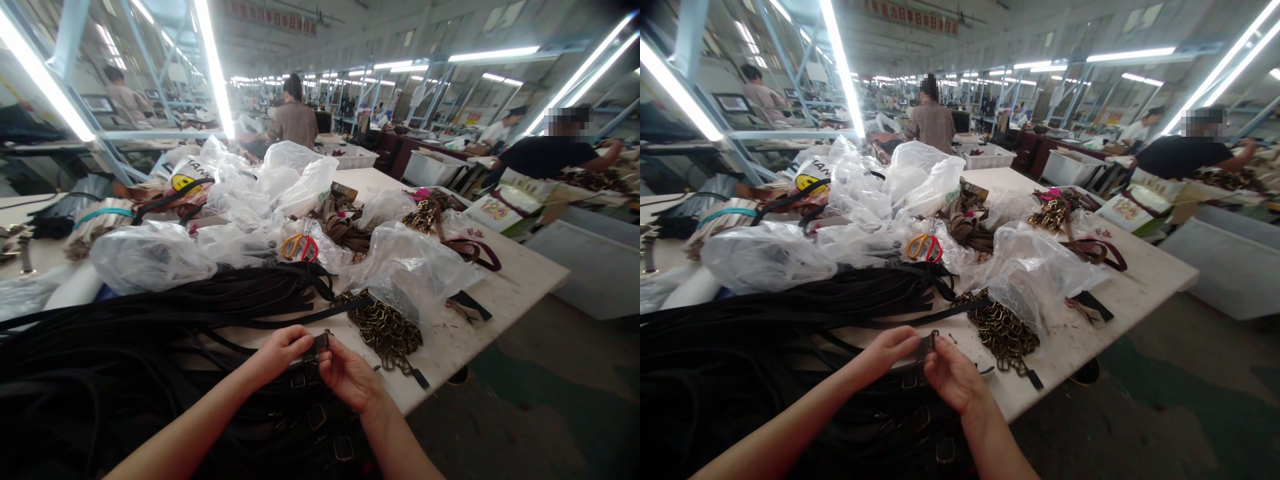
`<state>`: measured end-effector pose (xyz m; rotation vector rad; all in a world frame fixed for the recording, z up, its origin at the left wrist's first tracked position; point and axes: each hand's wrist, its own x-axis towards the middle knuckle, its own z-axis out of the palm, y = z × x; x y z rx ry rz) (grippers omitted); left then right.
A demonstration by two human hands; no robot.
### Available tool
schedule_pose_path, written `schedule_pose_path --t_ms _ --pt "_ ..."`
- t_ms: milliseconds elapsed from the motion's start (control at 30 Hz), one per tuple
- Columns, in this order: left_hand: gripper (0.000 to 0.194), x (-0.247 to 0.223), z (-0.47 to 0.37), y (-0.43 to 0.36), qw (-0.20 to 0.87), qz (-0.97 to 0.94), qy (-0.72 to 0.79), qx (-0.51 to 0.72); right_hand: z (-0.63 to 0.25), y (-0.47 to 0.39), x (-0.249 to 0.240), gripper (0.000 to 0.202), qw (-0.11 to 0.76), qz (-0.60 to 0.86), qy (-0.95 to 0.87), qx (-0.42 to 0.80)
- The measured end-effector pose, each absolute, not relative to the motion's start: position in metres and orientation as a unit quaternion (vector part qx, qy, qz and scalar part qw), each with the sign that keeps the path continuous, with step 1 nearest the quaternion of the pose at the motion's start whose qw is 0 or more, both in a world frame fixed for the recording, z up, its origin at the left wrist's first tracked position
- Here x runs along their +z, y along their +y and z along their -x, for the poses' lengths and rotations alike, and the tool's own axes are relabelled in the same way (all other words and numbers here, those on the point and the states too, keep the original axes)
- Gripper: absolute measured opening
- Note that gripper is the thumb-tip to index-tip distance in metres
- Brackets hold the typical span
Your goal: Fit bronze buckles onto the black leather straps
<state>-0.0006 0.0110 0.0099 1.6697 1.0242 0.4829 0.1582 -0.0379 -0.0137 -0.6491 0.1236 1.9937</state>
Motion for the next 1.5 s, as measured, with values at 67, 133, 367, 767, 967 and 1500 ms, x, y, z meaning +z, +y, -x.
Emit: schedule_pose_path --t_ms 67,133,367,767,967,1500 --pt "0.030 0.012 0.003 0.011 0.555 -0.696 0.412 0.193 -0.156 -0.038 -0.014 0.018 0.472 0.260 0.055 0.840" --pt "0.027 0.012 0.003 0.010 0.565 -0.692 0.401 0.203 -0.152 -0.039 -0.015 0.021 0.460 0.258 0.049 0.848" --pt "0.027 -0.003 -0.003 0.002 0.510 -0.706 0.406 0.278 -0.136 -0.039 -0.018 0.024 0.514 0.332 -0.075 0.787" --pt "0.019 0.015 0.003 0.003 0.414 -0.759 0.428 0.264 -0.128 -0.021 -0.028 0.028 0.548 0.433 -0.129 0.704" --pt "0.014 0.002 0.002 0.010 0.290 -0.755 0.556 0.192 -0.118 -0.022 -0.034 0.021 0.535 0.485 -0.171 0.670" --pt "0.012 -0.007 -0.001 0.006 0.196 -0.813 0.513 0.192 -0.126 -0.027 -0.034 0.019 0.527 0.492 -0.254 0.645"
